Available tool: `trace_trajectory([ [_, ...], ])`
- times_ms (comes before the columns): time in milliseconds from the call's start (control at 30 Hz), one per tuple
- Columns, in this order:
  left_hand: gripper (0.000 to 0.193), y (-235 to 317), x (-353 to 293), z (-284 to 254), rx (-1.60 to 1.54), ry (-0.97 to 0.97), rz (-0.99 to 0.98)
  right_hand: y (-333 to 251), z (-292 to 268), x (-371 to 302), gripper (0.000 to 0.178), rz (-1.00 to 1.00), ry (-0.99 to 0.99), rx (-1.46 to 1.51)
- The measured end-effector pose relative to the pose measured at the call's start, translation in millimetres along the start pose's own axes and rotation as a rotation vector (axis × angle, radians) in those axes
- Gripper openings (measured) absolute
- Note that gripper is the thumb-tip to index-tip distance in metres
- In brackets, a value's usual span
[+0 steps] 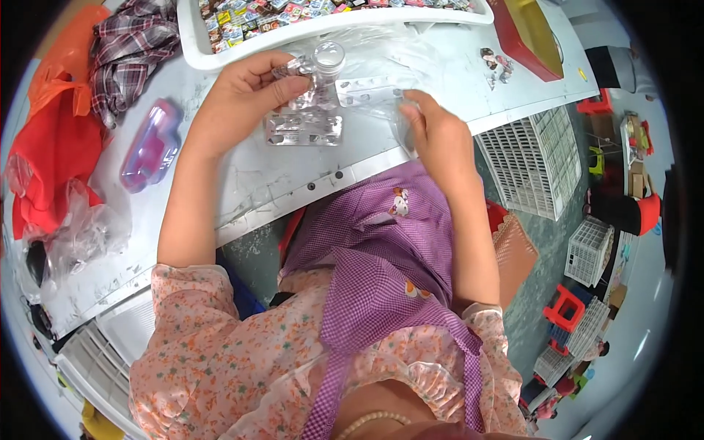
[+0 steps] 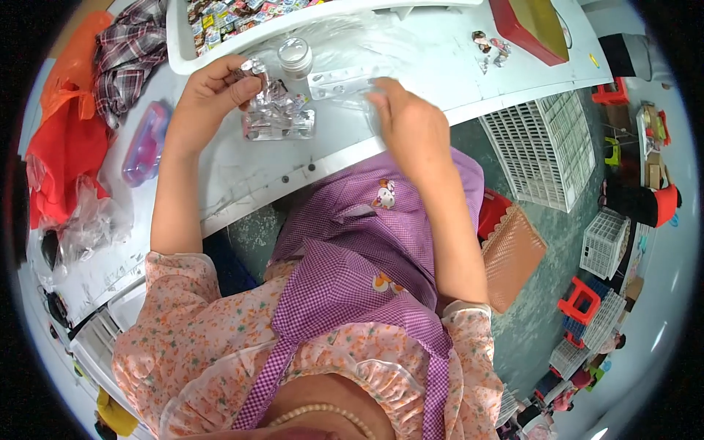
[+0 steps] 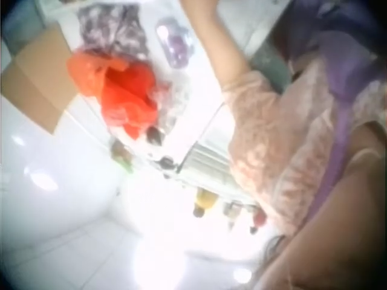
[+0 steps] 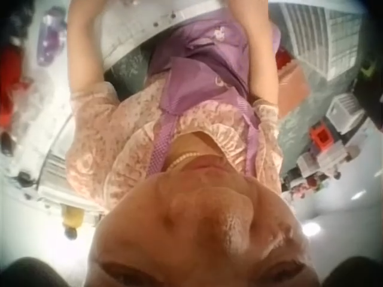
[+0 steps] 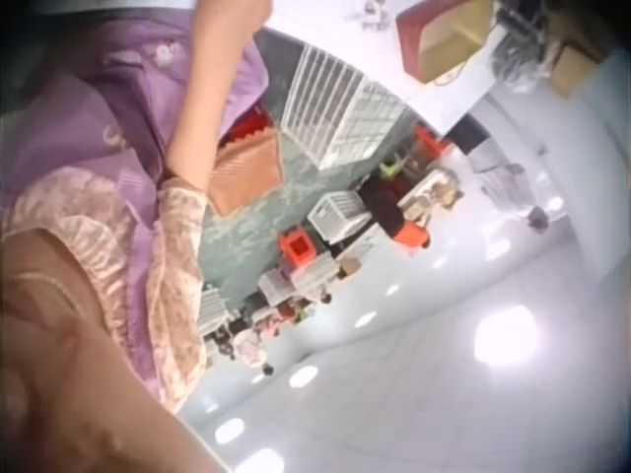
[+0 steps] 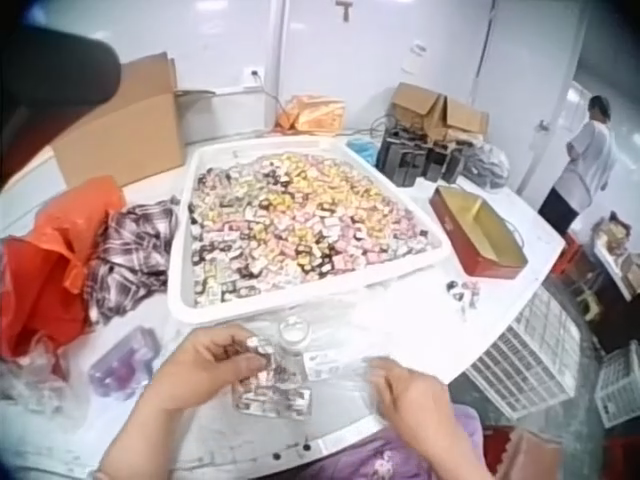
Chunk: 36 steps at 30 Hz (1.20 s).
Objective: Packaging small blister-packed items and cotton into white plastic bottles and sealing them.
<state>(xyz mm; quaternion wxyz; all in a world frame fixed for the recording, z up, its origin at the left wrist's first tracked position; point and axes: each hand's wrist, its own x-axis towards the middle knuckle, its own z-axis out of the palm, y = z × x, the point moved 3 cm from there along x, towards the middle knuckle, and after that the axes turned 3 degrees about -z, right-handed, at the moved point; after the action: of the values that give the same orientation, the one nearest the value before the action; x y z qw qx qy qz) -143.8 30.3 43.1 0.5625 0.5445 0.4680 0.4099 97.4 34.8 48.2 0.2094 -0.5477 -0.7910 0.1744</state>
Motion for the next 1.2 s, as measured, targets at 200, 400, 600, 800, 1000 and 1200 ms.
trace_trajectory([
  [200, 0.017, -21, 2, 37, 0.217, -0.064, -0.038, 19, 5, 41, 0.018, -0.218, 0.032, -0.569],
  [400, 0.025, -29, 5, 43, 0.101, -0.046, -0.266, 28, 18, 69, 0.01, -0.346, -0.049, -0.795],
  [600, 0.035, -30, 8, 42, 0.038, -0.039, -0.262, 25, 19, 87, 0.007, -0.423, -0.067, -0.831],
  [800, 0.04, -26, 5, 43, 0.071, 0.005, -0.254, 9, -4, 71, 0.016, -0.45, -0.099, -0.801],
  [1000, 0.035, -24, 7, 47, 0.234, 0.079, -0.145, 21, -36, 57, 0.018, -0.468, -0.037, -0.365],
  [1200, 0.031, -22, 8, 43, 0.362, 0.096, -0.01, 35, -38, 53, 0.014, -0.507, -0.017, -0.578],
])
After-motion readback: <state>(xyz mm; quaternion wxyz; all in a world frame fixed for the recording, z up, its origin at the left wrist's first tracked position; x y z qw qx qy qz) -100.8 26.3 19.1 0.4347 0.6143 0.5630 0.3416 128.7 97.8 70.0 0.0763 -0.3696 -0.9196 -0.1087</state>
